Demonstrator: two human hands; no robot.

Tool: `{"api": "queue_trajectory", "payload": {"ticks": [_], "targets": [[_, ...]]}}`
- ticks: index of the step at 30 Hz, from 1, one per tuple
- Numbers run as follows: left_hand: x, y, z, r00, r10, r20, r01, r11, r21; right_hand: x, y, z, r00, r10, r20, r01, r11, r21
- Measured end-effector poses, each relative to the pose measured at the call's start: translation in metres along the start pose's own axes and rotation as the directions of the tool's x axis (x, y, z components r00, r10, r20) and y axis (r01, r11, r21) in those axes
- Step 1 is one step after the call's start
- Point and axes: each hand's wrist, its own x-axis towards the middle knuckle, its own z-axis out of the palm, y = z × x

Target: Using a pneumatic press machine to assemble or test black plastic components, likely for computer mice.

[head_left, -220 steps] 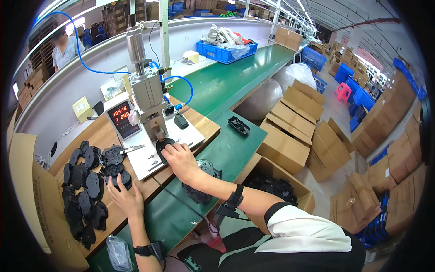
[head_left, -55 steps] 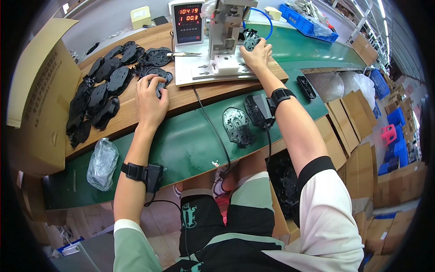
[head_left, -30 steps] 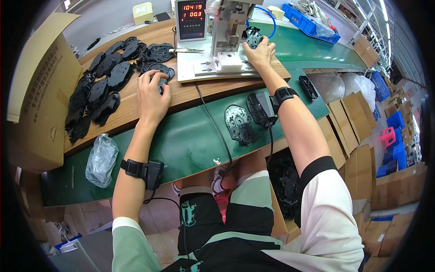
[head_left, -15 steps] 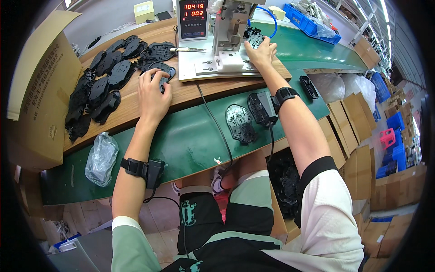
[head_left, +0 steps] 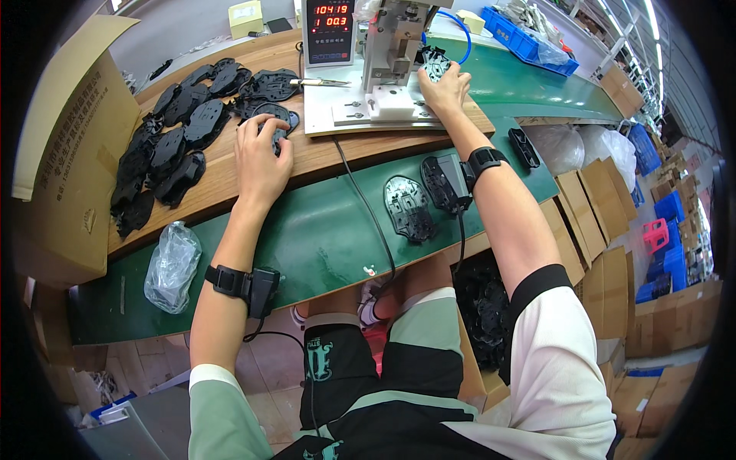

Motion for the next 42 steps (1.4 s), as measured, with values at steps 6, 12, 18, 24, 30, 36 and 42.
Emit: {"api": "queue_trajectory", "payload": {"ticks": [6, 12, 18, 24, 30, 36, 42], "targets": [[0.0, -0.001, 0.001, 1.0, -0.001, -0.001, 0.001, 1.0, 0.002, 0.0, 0.0, -0.001, 1.0, -0.015, 0.028, 0.015, 1.0, 0.001], [0.0, 0.0, 0.001, 1.0, 0.0, 0.001, 0.0, 1.0, 0.0, -0.002, -0.001, -0.004, 0.998, -0.023, 0.056, 0.025, 0.999, -0.031], [0.001, -0.002, 0.002, 1.0, -0.001, 0.001, 0.001, 1.0, 0.007, 0.002, 0.0, -0.002, 0.999, -0.007, 0.033, 0.007, 1.0, -0.01], [-0.002, -0.002, -0.001, 1.0, -0.001, 0.002, 0.001, 1.0, 0.01, -0.002, 0.001, 0.003, 0.998, -0.053, 0.018, 0.054, 0.998, -0.042], [0.001, -0.006, 0.009, 0.996, 0.085, -0.004, -0.085, 0.996, 0.001, 0.012, 0.021, -0.005, 0.997, -0.016, 0.074, 0.011, 0.998, 0.066], [0.005, -0.018, 0.01, 0.988, 0.155, 0.003, -0.155, 0.984, 0.089, 0.005, 0.043, -0.061, 0.994, -0.076, 0.079, 0.04, 0.92, 0.39], [0.004, -0.024, 0.006, 0.979, 0.204, 0.022, -0.205, 0.968, 0.144, -0.157, 0.084, -0.207, 0.967, -0.07, -0.245, 0.205, 0.784, 0.586]]}}
